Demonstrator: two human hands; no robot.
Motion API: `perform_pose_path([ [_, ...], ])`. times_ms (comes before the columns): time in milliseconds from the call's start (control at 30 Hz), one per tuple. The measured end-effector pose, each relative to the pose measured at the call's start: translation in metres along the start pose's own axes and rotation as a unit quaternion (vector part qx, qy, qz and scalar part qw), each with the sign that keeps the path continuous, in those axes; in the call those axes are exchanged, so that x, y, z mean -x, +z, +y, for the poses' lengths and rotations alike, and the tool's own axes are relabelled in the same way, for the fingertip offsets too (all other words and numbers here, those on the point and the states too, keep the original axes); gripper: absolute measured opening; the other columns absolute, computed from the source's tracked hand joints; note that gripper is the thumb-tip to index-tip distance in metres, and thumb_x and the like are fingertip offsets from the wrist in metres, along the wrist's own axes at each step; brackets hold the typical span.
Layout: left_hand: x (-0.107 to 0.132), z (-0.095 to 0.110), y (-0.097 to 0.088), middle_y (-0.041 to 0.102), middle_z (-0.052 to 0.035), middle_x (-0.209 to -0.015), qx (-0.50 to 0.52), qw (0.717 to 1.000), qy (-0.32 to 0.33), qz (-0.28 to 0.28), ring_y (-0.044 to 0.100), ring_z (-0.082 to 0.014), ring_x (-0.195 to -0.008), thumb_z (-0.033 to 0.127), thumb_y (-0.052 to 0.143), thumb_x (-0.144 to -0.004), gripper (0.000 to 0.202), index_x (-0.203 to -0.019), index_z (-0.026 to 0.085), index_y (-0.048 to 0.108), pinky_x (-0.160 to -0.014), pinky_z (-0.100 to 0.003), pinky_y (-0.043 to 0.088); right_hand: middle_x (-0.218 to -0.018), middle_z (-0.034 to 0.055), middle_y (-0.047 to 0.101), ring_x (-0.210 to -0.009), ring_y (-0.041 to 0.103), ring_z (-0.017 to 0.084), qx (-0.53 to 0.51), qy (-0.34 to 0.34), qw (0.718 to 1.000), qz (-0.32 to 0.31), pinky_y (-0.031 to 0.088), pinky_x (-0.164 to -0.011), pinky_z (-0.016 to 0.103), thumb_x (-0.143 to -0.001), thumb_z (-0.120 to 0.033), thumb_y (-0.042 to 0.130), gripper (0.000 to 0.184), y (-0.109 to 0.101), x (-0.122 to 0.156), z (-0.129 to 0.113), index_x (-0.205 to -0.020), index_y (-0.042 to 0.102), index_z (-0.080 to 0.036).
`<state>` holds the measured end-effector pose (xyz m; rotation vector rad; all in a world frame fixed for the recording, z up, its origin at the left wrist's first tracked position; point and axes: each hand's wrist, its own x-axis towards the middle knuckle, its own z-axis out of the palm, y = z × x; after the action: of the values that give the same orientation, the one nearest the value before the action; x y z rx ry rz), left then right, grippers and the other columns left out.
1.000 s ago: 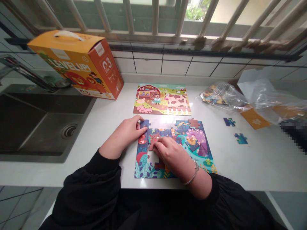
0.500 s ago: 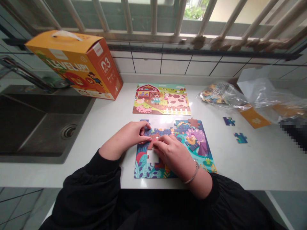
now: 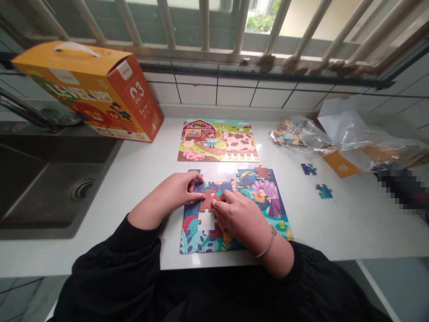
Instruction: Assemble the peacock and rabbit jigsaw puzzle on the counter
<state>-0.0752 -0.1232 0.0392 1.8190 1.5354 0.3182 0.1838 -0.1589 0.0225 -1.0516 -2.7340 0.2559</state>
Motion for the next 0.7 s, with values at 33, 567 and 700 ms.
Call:
perform_pose_path([
  [33, 0.0, 0.0, 0.0, 0.068, 0.0033, -0.074, 0.004, 1.0, 0.0, -0.001, 0.065, -0.0208, -0.067, 0.045, 0.083, -0.082, 0.039, -0.113, 0.024, 0.072, -0.066, -0.032, 0.043, -0.101, 0.0073, 0.069, -0.09, 0.063, 0.023, -0.006, 0.004, 1.0, -0.001, 0.054, -0.083, 0.036, -0.111, -0.027, 0.064, 0.013, -0.004, 0.001, 0.004, -0.106, 0.076, -0.024],
  [567, 0.001, 0.005, -0.003, 0.067, 0.0031, -0.072, 0.005, 1.0, -0.012, -0.011, 0.064, -0.0217, -0.066, 0.046, 0.08, -0.084, 0.036, -0.112, 0.025, 0.072, -0.065, -0.033, 0.043, -0.109, 0.0128, 0.079, -0.099, 0.069, 0.03, 0.013, 0.173, 0.979, 0.111, 0.053, -0.093, 0.045, -0.099, -0.021, 0.062, 0.017, -0.023, 0.028, 0.115, -0.112, 0.074, -0.02],
  [700, 0.001, 0.004, -0.003, 0.068, 0.0029, -0.075, -0.005, 1.0, -0.003, -0.009, 0.065, -0.0214, -0.067, 0.044, 0.081, -0.085, 0.035, -0.114, 0.025, 0.072, -0.066, -0.033, 0.043, -0.105, 0.0112, 0.077, -0.098, 0.067, 0.03, -0.004, 0.147, 0.984, 0.099, 0.053, -0.091, 0.044, -0.1, -0.023, 0.068, 0.009, -0.024, 0.025, 0.101, -0.107, 0.073, -0.021],
])
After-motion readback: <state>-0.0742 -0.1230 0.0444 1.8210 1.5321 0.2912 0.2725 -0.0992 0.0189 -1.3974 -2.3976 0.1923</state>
